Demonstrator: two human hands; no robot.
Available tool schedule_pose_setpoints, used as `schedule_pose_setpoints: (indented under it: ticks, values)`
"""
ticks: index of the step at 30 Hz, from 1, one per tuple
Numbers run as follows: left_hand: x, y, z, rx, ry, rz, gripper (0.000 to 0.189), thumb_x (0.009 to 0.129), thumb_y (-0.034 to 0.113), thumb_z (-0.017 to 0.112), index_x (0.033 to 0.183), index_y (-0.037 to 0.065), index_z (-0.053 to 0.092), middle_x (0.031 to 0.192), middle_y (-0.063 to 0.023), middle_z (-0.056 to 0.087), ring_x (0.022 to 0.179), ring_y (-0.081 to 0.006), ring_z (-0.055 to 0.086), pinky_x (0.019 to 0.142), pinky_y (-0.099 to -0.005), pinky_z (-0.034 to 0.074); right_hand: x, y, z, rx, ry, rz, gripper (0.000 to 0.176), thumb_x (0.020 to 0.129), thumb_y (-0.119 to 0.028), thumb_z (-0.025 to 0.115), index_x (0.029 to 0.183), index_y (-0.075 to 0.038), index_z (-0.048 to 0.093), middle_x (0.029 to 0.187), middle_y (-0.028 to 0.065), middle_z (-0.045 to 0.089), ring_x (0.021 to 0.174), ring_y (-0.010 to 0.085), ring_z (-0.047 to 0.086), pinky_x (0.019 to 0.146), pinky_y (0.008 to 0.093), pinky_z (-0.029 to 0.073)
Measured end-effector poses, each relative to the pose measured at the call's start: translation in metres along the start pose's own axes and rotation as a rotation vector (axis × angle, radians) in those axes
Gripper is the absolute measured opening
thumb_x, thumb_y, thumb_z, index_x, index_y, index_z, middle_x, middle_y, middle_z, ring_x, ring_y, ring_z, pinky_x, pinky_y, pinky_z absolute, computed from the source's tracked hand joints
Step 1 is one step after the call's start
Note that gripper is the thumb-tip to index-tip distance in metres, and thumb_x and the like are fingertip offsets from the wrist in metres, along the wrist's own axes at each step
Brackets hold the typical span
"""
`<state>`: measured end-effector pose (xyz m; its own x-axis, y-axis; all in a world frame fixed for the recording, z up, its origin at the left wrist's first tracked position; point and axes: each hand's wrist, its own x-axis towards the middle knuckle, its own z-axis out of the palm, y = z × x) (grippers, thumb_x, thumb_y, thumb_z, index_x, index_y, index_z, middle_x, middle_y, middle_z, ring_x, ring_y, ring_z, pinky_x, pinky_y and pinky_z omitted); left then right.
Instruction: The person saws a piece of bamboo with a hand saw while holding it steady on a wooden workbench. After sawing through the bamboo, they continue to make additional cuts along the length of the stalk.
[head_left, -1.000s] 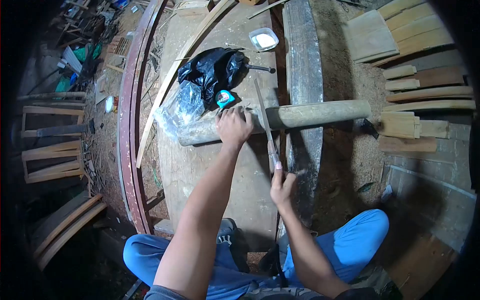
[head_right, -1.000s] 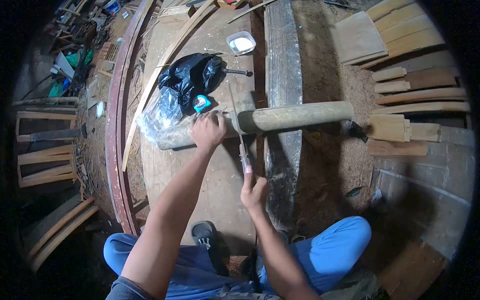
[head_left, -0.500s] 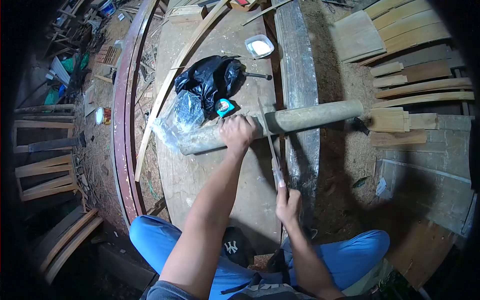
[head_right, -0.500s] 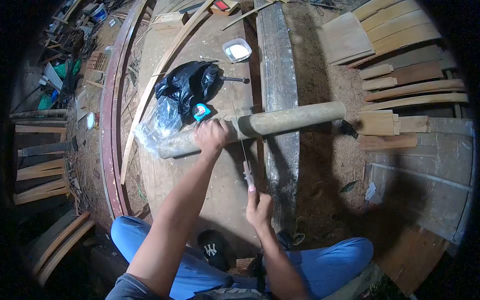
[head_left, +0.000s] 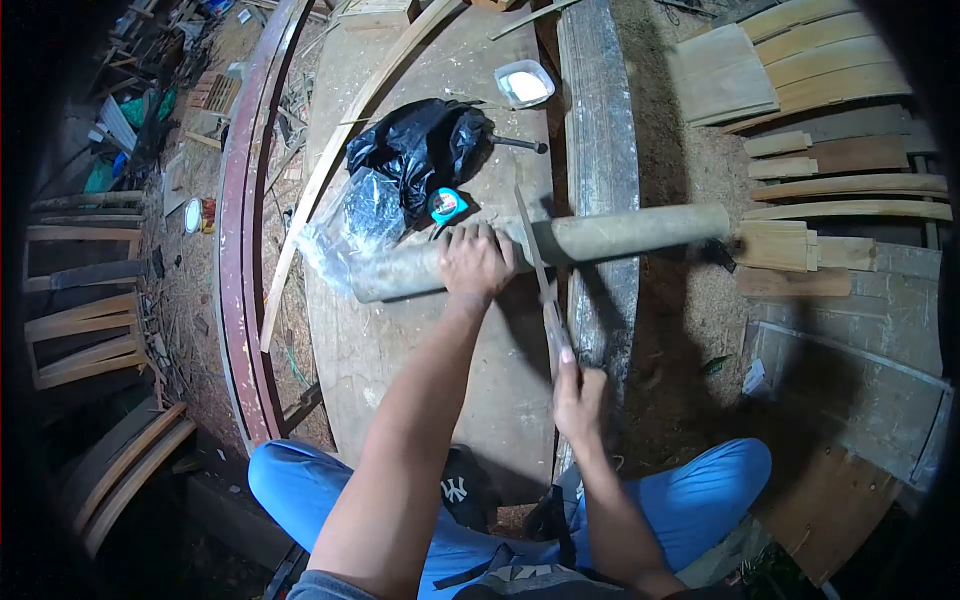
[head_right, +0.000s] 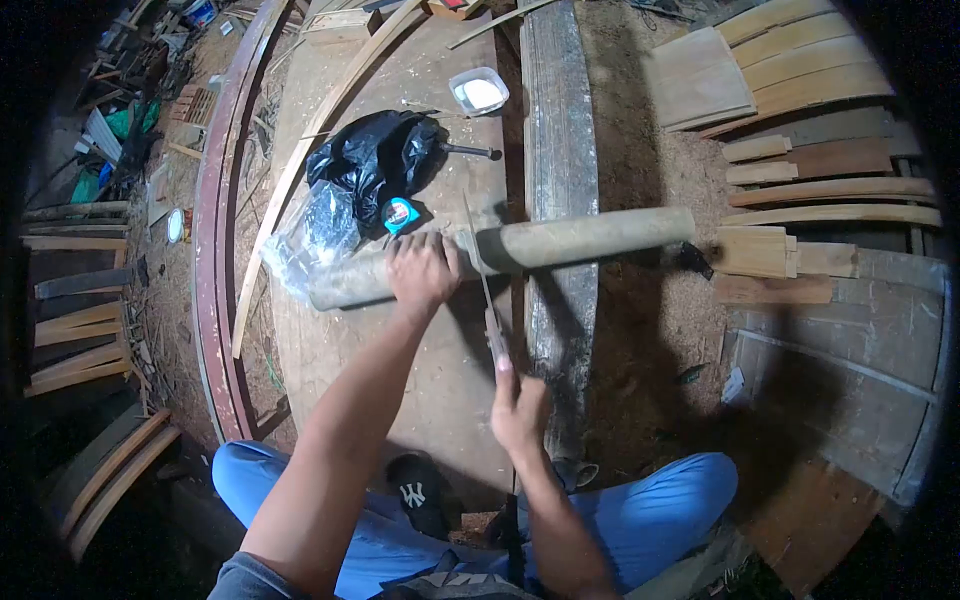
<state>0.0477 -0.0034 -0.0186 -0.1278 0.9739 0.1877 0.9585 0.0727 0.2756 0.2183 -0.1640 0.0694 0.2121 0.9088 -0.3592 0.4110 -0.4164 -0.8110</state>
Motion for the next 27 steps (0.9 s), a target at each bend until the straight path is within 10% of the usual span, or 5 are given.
schedule_pose_setpoints:
  ticks: [10, 17, 19, 26, 27]
  values:
    - [-0.017, -0.004, 0.007, -0.021, 0.095, 0.227, 0.031, 0.091, 0.027, 0.057, 0.108, 0.004, 0.068, 0.101, -0.0172, 0.071, 0.098, -0.0318, 0.068, 0.093, -0.0463, 0.049, 0.004, -0.006, 0.000, -0.039, -0.018, 0.021, 0.063, 0.107, -0.042, 0.052, 0.062, 0.002, 0.054, 0.049, 0.0086, 0.044, 0.048, 0.0182, 0.046, 0.051, 0.0440, 0.034]
    - [0.015, -0.005, 0.007, -0.022, -0.056, 0.128, 0.023, 0.088, 0.025, 0.057, 0.085, 0.005, 0.068, 0.086, -0.0159, 0.071, 0.084, -0.0319, 0.069, 0.081, -0.0435, 0.053, 0.034, -0.028, 0.010, -0.115, -0.006, -0.012, 0.066, 0.107, -0.045, 0.050, 0.064, 0.005, 0.054, 0.050, 0.0115, 0.042, 0.047, 0.0195, 0.041, 0.051, 0.0442, 0.033]
    - [0.010, -0.006, 0.011, -0.025, -0.081, 0.119, 0.022, 0.087, 0.025, 0.058, 0.087, 0.005, 0.067, 0.087, -0.0158, 0.070, 0.084, -0.0320, 0.069, 0.082, -0.0437, 0.052, 0.031, -0.026, 0.004, -0.127, -0.047, 0.023, 0.059, 0.107, -0.041, 0.052, 0.073, 0.006, 0.063, 0.059, 0.0262, 0.052, 0.053, 0.0325, 0.057, 0.056, 0.0470, 0.042]
    - [-0.011, -0.003, 0.024, 0.041, 0.186, 0.216, 0.022, 0.086, 0.024, 0.059, 0.093, 0.005, 0.067, 0.090, -0.0132, 0.067, 0.084, -0.0307, 0.064, 0.084, -0.0417, 0.048, -0.011, -0.005, -0.017, -0.043, 0.015, -0.250, 0.052, 0.107, -0.018, 0.054, 0.059, 0.002, 0.050, 0.048, 0.0072, 0.039, 0.046, 0.0117, 0.037, 0.047, 0.0387, 0.026]
    - [-0.010, -0.004, 0.024, 0.037, 0.167, 0.210, 0.021, 0.086, 0.024, 0.059, 0.092, 0.005, 0.066, 0.090, -0.0132, 0.067, 0.084, -0.0305, 0.064, 0.084, -0.0415, 0.048, -0.014, -0.008, -0.020, 0.088, -0.055, 0.013, 0.054, 0.107, -0.017, 0.055, 0.057, 0.000, 0.050, 0.047, 0.0041, 0.039, 0.046, 0.0098, 0.038, 0.046, 0.0372, 0.025]
